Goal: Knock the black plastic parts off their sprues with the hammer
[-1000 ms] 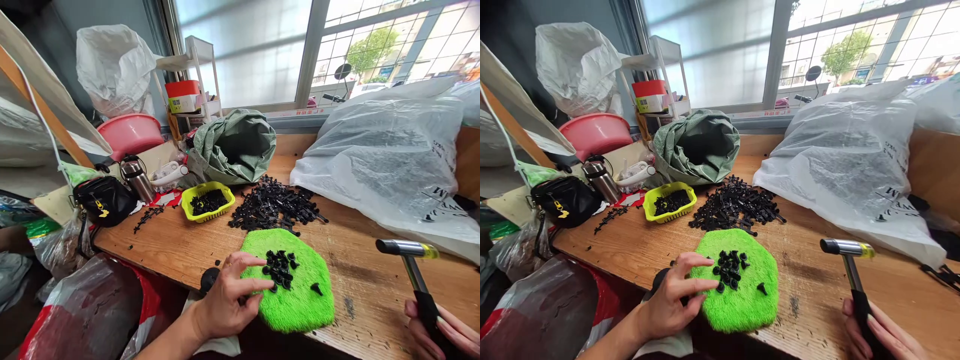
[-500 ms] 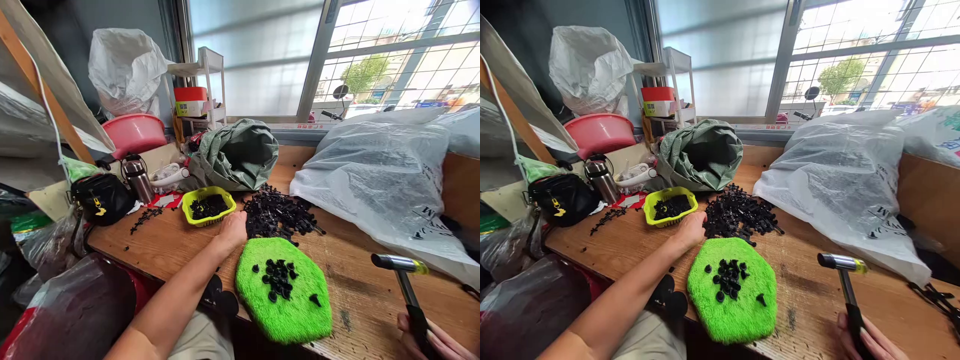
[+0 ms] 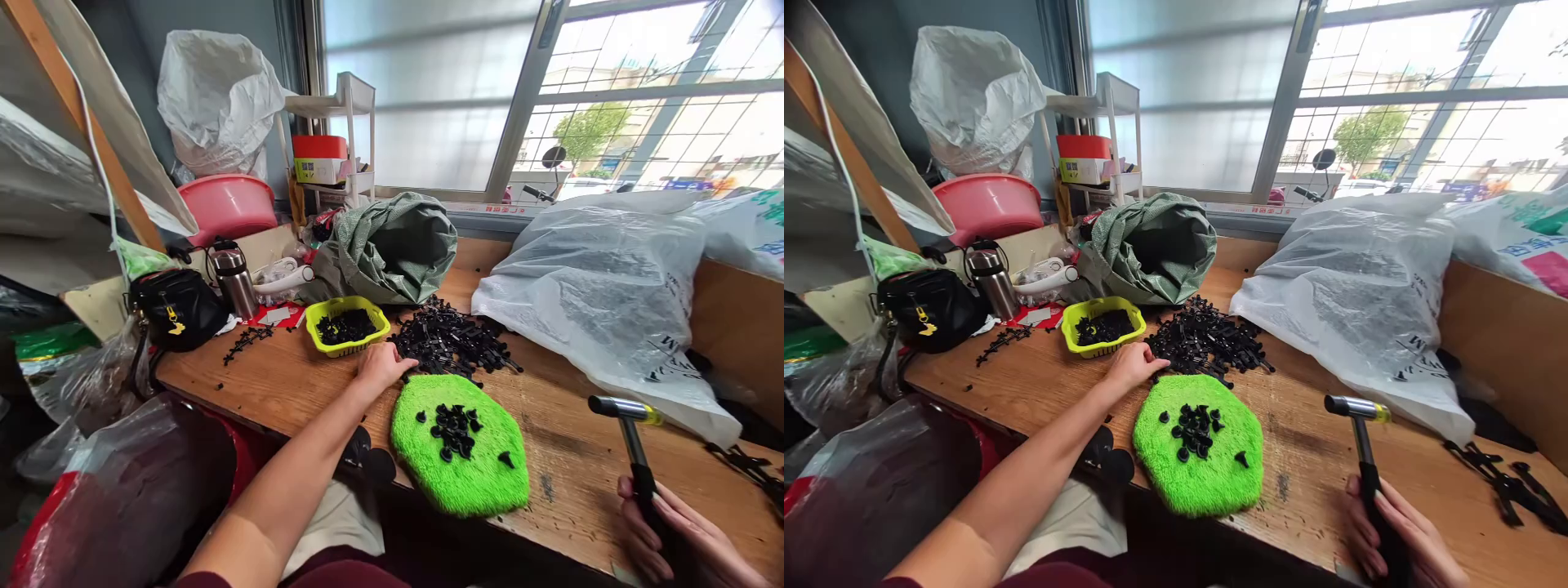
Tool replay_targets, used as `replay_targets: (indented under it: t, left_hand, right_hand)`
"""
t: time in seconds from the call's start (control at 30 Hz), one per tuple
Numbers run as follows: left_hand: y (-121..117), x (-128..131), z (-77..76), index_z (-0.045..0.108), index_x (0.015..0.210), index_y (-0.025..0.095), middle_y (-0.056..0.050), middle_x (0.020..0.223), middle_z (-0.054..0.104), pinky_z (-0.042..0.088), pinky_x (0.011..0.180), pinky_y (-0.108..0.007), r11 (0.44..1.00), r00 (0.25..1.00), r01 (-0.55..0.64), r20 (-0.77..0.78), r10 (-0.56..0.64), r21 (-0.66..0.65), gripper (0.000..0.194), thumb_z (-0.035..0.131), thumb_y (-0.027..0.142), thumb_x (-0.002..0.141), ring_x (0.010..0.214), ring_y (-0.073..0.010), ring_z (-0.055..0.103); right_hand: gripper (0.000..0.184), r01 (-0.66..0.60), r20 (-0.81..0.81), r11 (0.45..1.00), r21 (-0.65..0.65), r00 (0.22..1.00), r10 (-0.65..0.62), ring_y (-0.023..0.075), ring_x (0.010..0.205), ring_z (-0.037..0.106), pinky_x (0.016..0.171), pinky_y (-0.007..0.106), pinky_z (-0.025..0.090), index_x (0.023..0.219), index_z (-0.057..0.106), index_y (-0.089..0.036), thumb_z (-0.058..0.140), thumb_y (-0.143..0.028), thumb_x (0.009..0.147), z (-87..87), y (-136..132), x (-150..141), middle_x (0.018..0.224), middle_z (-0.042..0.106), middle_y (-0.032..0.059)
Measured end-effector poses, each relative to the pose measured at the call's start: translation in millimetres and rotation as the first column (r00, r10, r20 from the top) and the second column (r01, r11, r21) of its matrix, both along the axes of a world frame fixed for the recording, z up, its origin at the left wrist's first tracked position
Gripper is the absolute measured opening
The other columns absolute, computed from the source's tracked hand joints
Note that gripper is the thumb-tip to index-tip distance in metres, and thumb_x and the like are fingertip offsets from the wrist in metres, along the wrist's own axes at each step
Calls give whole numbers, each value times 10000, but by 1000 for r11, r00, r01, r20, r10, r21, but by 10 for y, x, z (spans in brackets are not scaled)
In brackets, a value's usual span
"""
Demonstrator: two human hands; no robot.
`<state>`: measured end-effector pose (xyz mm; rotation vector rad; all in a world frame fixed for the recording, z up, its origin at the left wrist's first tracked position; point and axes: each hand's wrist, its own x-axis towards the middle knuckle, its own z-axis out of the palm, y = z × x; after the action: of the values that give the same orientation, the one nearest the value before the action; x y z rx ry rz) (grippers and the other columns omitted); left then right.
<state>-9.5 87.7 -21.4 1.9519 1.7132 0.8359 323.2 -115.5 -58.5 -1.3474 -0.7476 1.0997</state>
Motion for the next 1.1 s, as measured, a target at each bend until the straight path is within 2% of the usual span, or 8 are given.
replay_targets:
  t: [0.27, 0.4, 0.53, 0.73, 0.8, 0.87, 0.97, 1.1]
  left_hand:
    - [53, 68, -8, 690, 782, 143, 13, 678, 619, 405, 587, -210, 996, 970, 17, 240, -36, 84, 87, 684, 129, 696, 603, -101, 538]
    - [-148, -218, 34, 694, 800, 156, -2, 778, 628, 420, 623, -207, 966, 949, 72, 282, -143, 248, 111, 633, 97, 728, 650, -95, 542]
    - [-387, -649, -66, 676, 686, 161, -15, 745, 621, 430, 662, -224, 883, 946, 229, 121, -301, 410, 236, 526, -22, 675, 692, -117, 562]
    - [-444, -878, -234, 526, 503, 161, 17, 601, 512, 418, 585, -226, 940, 971, -1, 227, -82, 341, 209, 648, 120, 669, 574, -103, 492]
    - [-424, -813, -254, 520, 541, 162, 26, 636, 511, 436, 596, -229, 948, 924, -85, 381, -41, 308, 200, 710, 128, 590, 603, -105, 499]
    - [-436, -719, -262, 570, 683, 162, 28, 705, 542, 460, 603, -225, 975, 801, -107, 597, -32, 196, 244, 745, 117, 518, 632, -102, 530]
    - [-541, -588, -249, 598, 819, 148, 20, 691, 583, 453, 563, -209, 997, 587, 39, 809, 33, -69, 347, 780, 238, 538, 589, -92, 545]
    - [-749, -491, -187, 601, 743, 135, 19, 629, 596, 399, 509, -187, 958, 523, 230, 852, 28, -173, 262, 748, 311, 615, 548, -81, 517]
  right_hand:
    - [290, 19, -83, 998, 58, 996, -14, 99, 350, 335, 310, 238, 342, 708, 671, -252, 774, -501, 602, 168, -43, -165, 498, 397, -10]
    - [297, 38, -95, 996, 79, 995, -30, 96, 360, 345, 319, 230, 352, 699, 674, -244, 785, -496, 589, 222, -66, -198, 499, 407, -8]
    - [305, 35, -101, 997, 75, 994, -27, 92, 365, 355, 322, 219, 353, 700, 669, -238, 784, -498, 591, 243, -65, -208, 504, 414, -14]
    - [319, 45, -105, 996, 74, 994, -37, 85, 344, 348, 304, 208, 337, 709, 664, -225, 799, -487, 587, 206, -33, -212, 484, 406, -30]
    - [330, 48, -101, 996, 77, 994, -40, 86, 341, 354, 301, 207, 335, 707, 665, -220, 804, -491, 580, 207, -25, -222, 482, 410, -28]
    - [342, 50, -94, 996, 74, 995, -43, 85, 343, 359, 303, 208, 339, 699, 666, -215, 807, -497, 568, 212, -23, -233, 481, 416, -24]
    - [341, 53, -83, 996, 71, 995, -47, 89, 353, 363, 313, 210, 347, 707, 669, -214, 809, -491, 564, 220, -34, -245, 485, 412, -22]
    - [284, 51, -71, 997, 64, 996, -46, 92, 367, 354, 318, 209, 349, 730, 672, -225, 780, -471, 638, 239, -60, -262, 500, 402, -22]
